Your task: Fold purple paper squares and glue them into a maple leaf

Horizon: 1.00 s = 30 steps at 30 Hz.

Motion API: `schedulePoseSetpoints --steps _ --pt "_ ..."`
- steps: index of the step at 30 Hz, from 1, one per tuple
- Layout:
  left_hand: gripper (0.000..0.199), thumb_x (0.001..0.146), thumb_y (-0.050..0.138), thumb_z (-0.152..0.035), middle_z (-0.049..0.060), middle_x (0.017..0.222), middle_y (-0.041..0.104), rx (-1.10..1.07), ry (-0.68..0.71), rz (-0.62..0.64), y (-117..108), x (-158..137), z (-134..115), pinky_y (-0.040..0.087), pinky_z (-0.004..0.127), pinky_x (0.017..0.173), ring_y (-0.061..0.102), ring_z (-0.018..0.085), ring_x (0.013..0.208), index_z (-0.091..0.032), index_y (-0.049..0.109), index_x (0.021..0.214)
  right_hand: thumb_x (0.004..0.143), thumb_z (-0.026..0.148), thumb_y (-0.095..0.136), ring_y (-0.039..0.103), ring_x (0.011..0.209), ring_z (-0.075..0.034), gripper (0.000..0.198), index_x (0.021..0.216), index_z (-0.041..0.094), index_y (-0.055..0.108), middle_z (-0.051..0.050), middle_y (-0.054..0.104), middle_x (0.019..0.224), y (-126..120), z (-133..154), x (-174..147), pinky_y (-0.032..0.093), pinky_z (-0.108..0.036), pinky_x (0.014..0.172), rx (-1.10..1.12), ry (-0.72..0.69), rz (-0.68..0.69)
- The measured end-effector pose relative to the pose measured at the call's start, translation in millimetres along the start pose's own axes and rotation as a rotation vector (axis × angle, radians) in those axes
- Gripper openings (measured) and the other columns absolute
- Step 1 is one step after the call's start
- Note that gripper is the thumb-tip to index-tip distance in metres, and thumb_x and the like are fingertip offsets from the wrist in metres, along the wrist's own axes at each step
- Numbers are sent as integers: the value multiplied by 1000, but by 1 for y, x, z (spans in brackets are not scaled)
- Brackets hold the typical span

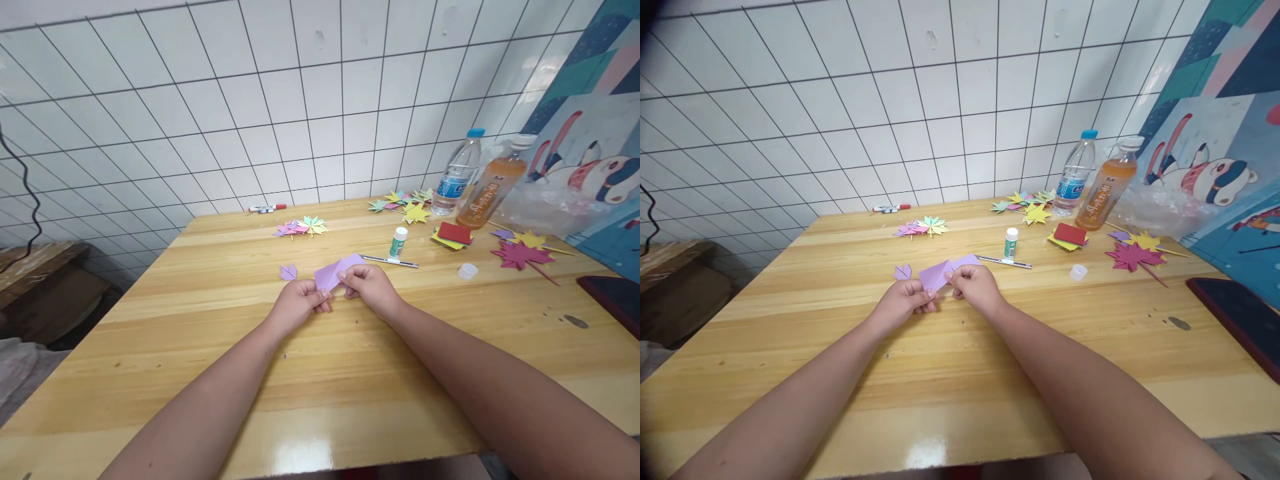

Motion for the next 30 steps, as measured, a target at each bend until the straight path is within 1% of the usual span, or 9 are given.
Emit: schedulePoseSetpoints --steps 4,7,9,12,16,19,24,26,30 --pt "21 69 63 -36 3 57 65 -35 2 10 -1 0 2 41 23 53 56 13 51 -14 66 70 67 47 64 53 51 -11 33 62 16 55 1 55 54 1 3 -1 46 -23 53 -7 -12 7" --pt "22 70 63 -36 3 59 65 0 44 34 1 0 3 43 24 57 57 13 55 -14 64 67 68 41 65 55 57 -11 26 72 16 60 0 61 67 8 5 -2 46 -22 54 -50 -60 86" --pt "24 71 62 -38 4 59 66 49 87 44 2 -1 3 43 24 58 58 14 56 -14 63 65 68 37 65 55 60 -11 24 78 16 62 -1 63 73 10 3 -1 45 -22 52 -118 -79 109" --pt "26 73 61 -40 4 60 66 76 118 18 2 -1 2 43 24 58 58 14 56 -15 63 65 68 37 63 52 54 -11 23 76 15 62 -1 60 65 6 -1 1 44 -22 48 -189 -45 36" --pt "25 72 62 -40 3 60 66 23 89 -11 0 0 2 43 23 56 57 13 56 -15 65 72 68 37 64 48 48 -9 24 78 15 63 0 58 63 1 -1 1 45 -22 46 -124 -29 -17" --pt "25 71 64 -40 3 60 66 -20 66 -18 -3 1 3 43 23 56 56 13 55 -15 66 71 67 39 66 49 49 -9 26 78 15 63 0 59 65 -2 0 2 46 -22 46 -50 -31 -22" --pt "28 68 66 -42 6 62 67 -90 30 -28 -9 1 4 45 26 57 58 14 55 -14 67 71 65 41 68 54 57 -11 30 74 14 61 -4 62 71 -15 -1 5 46 -22 49 92 14 -114" --pt "30 68 66 -44 6 64 68 -78 32 -41 -9 1 3 45 26 57 58 14 56 -14 67 74 64 43 68 53 56 -11 31 73 14 60 -3 62 69 -16 0 4 46 -22 50 91 21 -108" --pt "40 66 67 -45 6 67 68 -41 41 -48 -4 0 0 45 25 57 60 15 60 -14 65 91 65 44 67 47 50 -9 31 71 14 60 0 58 61 -9 1 3 42 -23 49 1 -14 -56"
Point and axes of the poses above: each hand's wrist, its own x-axis towards the middle knuckle, its own y-axis out of the palm, z = x × y, the point moved 5 cm from there along x, towards the middle knuckle
